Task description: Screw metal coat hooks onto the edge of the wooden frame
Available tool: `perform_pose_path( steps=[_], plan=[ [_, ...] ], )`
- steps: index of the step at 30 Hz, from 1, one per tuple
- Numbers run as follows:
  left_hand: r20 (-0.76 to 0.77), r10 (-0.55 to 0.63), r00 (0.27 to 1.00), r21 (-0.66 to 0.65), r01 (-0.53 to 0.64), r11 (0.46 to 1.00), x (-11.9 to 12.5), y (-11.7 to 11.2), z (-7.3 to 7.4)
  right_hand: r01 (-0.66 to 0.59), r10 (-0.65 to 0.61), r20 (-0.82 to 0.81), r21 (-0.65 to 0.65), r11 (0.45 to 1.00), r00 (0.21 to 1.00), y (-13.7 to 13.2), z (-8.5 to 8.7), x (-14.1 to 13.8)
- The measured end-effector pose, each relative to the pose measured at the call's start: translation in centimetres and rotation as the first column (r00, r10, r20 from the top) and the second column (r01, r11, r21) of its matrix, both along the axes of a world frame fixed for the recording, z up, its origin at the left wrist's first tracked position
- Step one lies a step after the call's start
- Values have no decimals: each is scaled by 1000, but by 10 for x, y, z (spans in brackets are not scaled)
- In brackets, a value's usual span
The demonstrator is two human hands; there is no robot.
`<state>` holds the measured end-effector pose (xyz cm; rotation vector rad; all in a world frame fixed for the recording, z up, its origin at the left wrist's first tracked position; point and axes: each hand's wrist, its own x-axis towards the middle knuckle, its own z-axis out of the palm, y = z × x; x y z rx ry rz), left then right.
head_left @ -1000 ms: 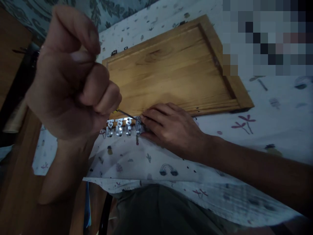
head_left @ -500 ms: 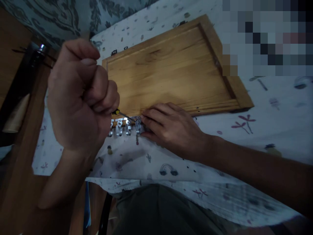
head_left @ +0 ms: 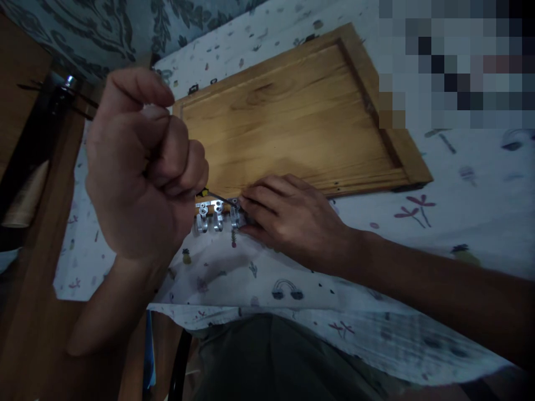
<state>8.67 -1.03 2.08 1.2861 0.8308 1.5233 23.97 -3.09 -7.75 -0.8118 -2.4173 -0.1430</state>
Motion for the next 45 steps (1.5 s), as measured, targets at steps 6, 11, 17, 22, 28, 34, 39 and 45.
perform_pose_path(
  steps=[6,11,17,22,28,34,39,45],
  plan=[
    [0,34,999,-27,-34,999,5,-3,4,0,0,-1,-3,1000,1000,0,0,1],
    [16,-29,999,-14,29,999,7,-3,5,6,-6,-3,-10,1000,1000,0,1,-1],
    [-13,-179,984,-7,179,984,-2,-2,4,0,0,13,-18,1000,1000,0,2,0],
    [-89,-251,964,-13,251,968,-9,3,3,2,-2,8,-11,1000,1000,-1,0,1],
    [-130,-272,953,-118,258,959,-3,2,13,-2,2,0,-27,1000,1000,1,1,0],
    [-390,-77,918,-59,59,997,-2,-4,14,-5,6,19,-31,1000,1000,1,2,1],
    [-212,-71,975,-60,59,996,3,-4,7,11,-10,29,-29,1000,1000,0,2,0],
    [-184,-107,977,-70,96,993,13,-9,9,10,-9,38,-18,1000,999,0,2,1]
  ],
)
